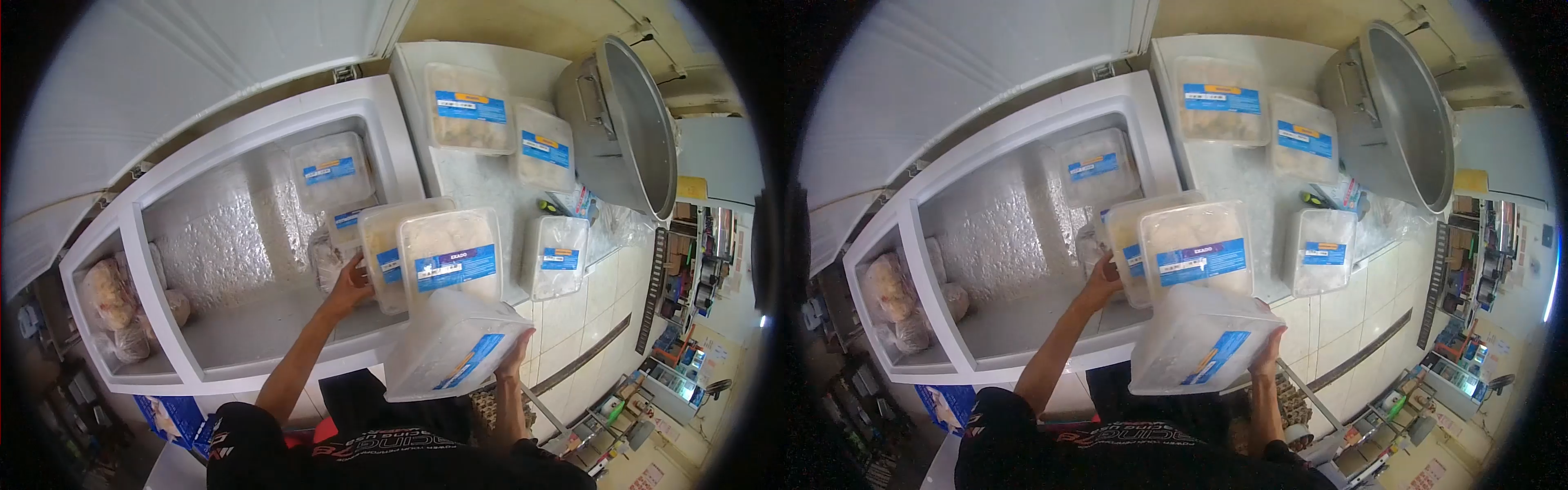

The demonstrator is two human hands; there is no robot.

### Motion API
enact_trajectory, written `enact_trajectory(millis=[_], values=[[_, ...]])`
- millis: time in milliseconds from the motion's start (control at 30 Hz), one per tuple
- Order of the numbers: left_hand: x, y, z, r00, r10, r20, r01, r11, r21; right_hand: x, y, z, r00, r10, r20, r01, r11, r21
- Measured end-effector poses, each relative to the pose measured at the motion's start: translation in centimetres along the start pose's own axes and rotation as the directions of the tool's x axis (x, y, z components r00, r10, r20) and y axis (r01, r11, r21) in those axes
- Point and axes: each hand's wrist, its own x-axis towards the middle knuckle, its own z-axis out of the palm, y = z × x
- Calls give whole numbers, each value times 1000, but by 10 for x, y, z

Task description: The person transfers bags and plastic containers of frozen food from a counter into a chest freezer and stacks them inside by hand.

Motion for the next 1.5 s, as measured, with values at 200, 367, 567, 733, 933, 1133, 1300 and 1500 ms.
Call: enact_trajectory(millis=[200, 367, 567, 733, 933, 1133, 1300, 1500], values=[[12, -3, 33, 1000, 24, -6, -25, 998, -56, 2, -12, -39, 995, 22, -102, -22, 1000, 5], [13, 9, 42, 999, 38, 30, -36, 997, -69, 26, -13, -62, 998, 4, -70, -6, 1000, -18], [33, 37, 87, 1000, -20, 8, 19, 994, 111, 36, -5, -87, 995, 43, 90, -53, 993, 105], [64, 19, 86, 997, -64, 50, 64, 998, 2, 33, -6, -87, 989, 120, -87, -116, 992, 53], [78, 43, 92, 984, 150, 99, -176, 916, 360, 29, 22, -113, 986, 163, 37, -166, 978, 123], [103, 60, 94, 990, 95, 103, -133, 865, 485, -4, 35, -46, 910, 352, 218, -368, 929, 39], [111, 117, 92, 908, -177, 379, -173, 666, 726, -12, 96, 47, 850, 503, 154, -478, 861, -171], [137, 133, 63, 794, -267, 546, -453, 338, 825, 72, 187, 173, 920, 339, 196, -369, 919, 142]])
